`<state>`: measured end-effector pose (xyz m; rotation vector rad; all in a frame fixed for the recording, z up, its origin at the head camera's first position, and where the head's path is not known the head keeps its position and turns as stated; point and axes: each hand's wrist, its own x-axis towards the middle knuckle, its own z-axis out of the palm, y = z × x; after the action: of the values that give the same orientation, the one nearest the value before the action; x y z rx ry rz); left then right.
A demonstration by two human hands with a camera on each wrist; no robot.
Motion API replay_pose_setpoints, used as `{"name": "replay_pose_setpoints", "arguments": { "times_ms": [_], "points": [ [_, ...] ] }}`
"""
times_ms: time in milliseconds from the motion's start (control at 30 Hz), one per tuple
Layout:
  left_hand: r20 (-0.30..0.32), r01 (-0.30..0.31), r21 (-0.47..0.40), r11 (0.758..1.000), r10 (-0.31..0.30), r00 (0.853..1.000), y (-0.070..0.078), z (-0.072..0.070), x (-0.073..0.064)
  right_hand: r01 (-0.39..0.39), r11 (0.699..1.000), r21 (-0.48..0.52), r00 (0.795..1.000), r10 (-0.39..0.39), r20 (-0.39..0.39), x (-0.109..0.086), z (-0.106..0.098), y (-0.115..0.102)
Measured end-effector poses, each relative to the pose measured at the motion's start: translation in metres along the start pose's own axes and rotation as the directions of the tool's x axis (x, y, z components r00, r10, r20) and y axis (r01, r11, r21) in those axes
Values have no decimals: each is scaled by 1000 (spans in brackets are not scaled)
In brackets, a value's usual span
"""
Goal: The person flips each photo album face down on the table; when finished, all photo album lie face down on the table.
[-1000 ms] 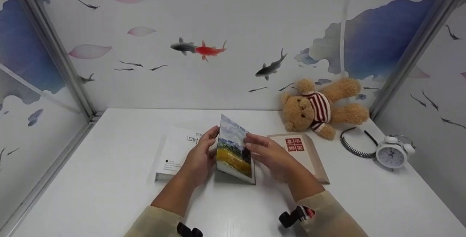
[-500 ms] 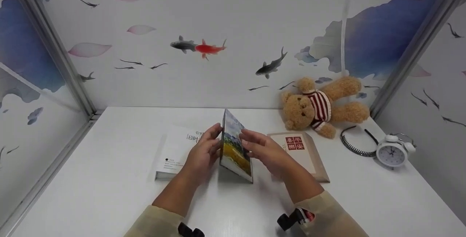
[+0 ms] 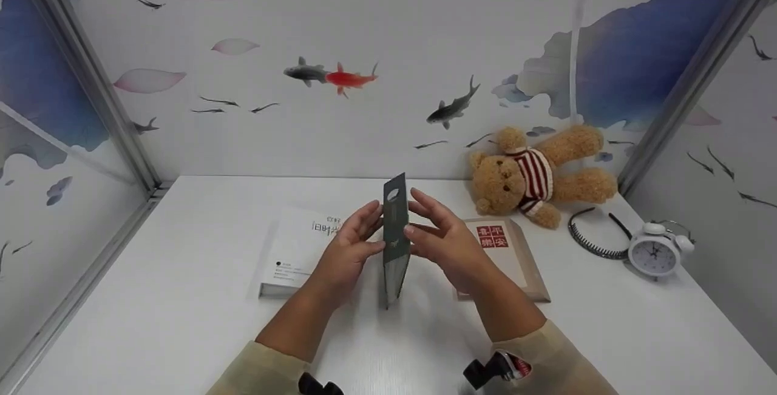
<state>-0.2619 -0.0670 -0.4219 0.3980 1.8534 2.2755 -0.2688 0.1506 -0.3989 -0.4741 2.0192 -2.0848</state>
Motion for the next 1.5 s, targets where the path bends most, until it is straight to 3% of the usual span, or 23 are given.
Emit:
{"name": "replay_pose_setpoints", "arguments": {
  "times_ms": [233, 367, 567, 667, 933, 1233, 1500],
  "points": [
    [26, 28, -3, 1000, -28, 999, -5, -4, 1, -13, 998, -57, 999, 11, -37, 1, -2, 2],
    [18, 109, 16, 994, -110, 994, -11, -5, 2, 13, 996, -87, 1000, -16, -25, 2, -6, 2],
    [-30, 300, 41, 953, -299, 954, -20, -7, 1, 0, 989, -149, 999, -5, -34, 3, -12, 1],
    [-37, 344, 17, 939, -344, 938, -23, -8, 1, -26, 989, -147, 999, 21, -38, 4, -14, 2],
    [-14, 340, 7, 940, -340, 940, -25, -10, 3, -104, 978, -178, 990, 86, -108, 9, -22, 7],
    [-13, 334, 19, 942, -334, 942, -27, -7, 4, -209, 948, -238, 965, 160, -207, 13, -29, 17],
    [-53, 341, 66, 938, -338, 940, -29, -5, 5, -281, 922, -268, 942, 211, -262, 18, -29, 34]
  ]
}}
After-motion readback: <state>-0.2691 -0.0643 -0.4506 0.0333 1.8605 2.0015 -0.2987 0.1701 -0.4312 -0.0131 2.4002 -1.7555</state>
